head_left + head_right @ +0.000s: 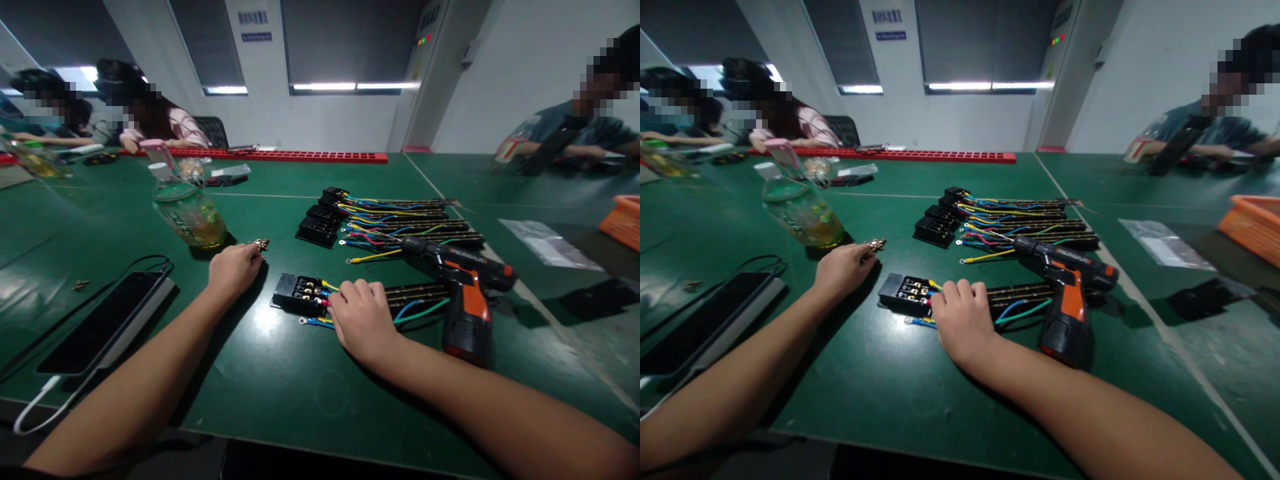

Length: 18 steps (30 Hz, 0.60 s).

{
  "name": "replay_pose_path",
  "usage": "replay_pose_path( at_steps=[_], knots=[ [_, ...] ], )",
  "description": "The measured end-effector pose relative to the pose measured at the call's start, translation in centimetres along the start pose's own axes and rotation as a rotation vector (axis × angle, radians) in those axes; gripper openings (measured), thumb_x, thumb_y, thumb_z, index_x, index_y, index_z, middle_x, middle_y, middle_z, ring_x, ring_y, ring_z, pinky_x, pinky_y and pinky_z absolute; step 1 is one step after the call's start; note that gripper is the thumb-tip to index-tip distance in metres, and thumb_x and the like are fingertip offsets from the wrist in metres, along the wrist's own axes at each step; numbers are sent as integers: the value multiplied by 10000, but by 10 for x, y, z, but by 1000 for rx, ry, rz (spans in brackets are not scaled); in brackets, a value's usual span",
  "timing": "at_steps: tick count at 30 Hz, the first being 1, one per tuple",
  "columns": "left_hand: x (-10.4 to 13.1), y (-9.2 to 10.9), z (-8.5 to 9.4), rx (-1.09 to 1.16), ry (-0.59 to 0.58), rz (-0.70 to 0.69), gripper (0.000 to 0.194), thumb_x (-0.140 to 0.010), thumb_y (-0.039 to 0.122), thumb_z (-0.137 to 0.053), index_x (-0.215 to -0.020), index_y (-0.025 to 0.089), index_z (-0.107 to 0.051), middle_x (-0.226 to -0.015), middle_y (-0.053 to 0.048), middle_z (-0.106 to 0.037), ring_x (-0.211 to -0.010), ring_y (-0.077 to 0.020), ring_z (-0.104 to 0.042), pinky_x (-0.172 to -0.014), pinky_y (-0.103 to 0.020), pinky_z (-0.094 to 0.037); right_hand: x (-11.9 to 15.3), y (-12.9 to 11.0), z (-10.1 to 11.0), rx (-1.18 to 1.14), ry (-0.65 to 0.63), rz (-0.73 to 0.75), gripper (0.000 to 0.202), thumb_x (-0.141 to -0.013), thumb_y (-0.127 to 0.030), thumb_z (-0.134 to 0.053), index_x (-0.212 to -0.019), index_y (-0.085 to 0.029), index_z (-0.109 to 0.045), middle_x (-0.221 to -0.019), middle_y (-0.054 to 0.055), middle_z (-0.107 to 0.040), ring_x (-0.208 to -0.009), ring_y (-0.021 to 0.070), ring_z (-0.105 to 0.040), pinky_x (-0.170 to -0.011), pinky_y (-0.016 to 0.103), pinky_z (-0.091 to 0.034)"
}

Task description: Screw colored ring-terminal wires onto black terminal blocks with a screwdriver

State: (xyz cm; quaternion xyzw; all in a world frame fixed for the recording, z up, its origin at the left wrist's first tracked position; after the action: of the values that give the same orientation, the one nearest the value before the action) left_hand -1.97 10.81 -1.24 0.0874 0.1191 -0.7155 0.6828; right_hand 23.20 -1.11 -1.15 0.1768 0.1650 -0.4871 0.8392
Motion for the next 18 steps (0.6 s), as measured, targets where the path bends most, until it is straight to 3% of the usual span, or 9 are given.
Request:
replay_pose_path(
  at_steps=[5,12,18],
  knots=[
    [-1,-1,-3,-2,13,5,260,-963,380,-509,-992,224,-716,-990,-100,-749,-904,-304,-697,-668,-363,-486,0,0,-1,-2,-5,1,85,-941,-258,-668,-874,-209,-651,-903,73,-634,-866,244,-430,-755,390,-195],
    [-2,-1,-6,19,37,6,365,-1026,326,-400,-1155,176,-707,-1104,-148,-720,-1010,-324,-677,-799,-399,-528,-1,-1,0,1,-24,-10,74,-944,-253,-661,-885,-209,-664,-902,73,-639,-864,246,-437,-758,391,-197],
    [-2,-1,-6,-3,41,-4,418,-1046,308,-342,-1130,161,-724,-1066,-172,-672,-977,-331,-648,-787,-409,-520,-2,0,0,0,-32,-8,83,-955,-259,-645,-897,-205,-670,-918,76,-644,-874,244,-440,-759,389,-199]
  ],
)
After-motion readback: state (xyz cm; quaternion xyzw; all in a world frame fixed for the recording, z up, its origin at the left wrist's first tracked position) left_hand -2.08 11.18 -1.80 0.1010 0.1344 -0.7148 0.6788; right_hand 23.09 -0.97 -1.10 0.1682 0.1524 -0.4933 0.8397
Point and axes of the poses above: each hand's wrist, its own x-axis away from the middle knuckle, its own z-axis out of the back of the hand, y = z × x, the point moved 6 cm from there along -x, towards the middle knuckle
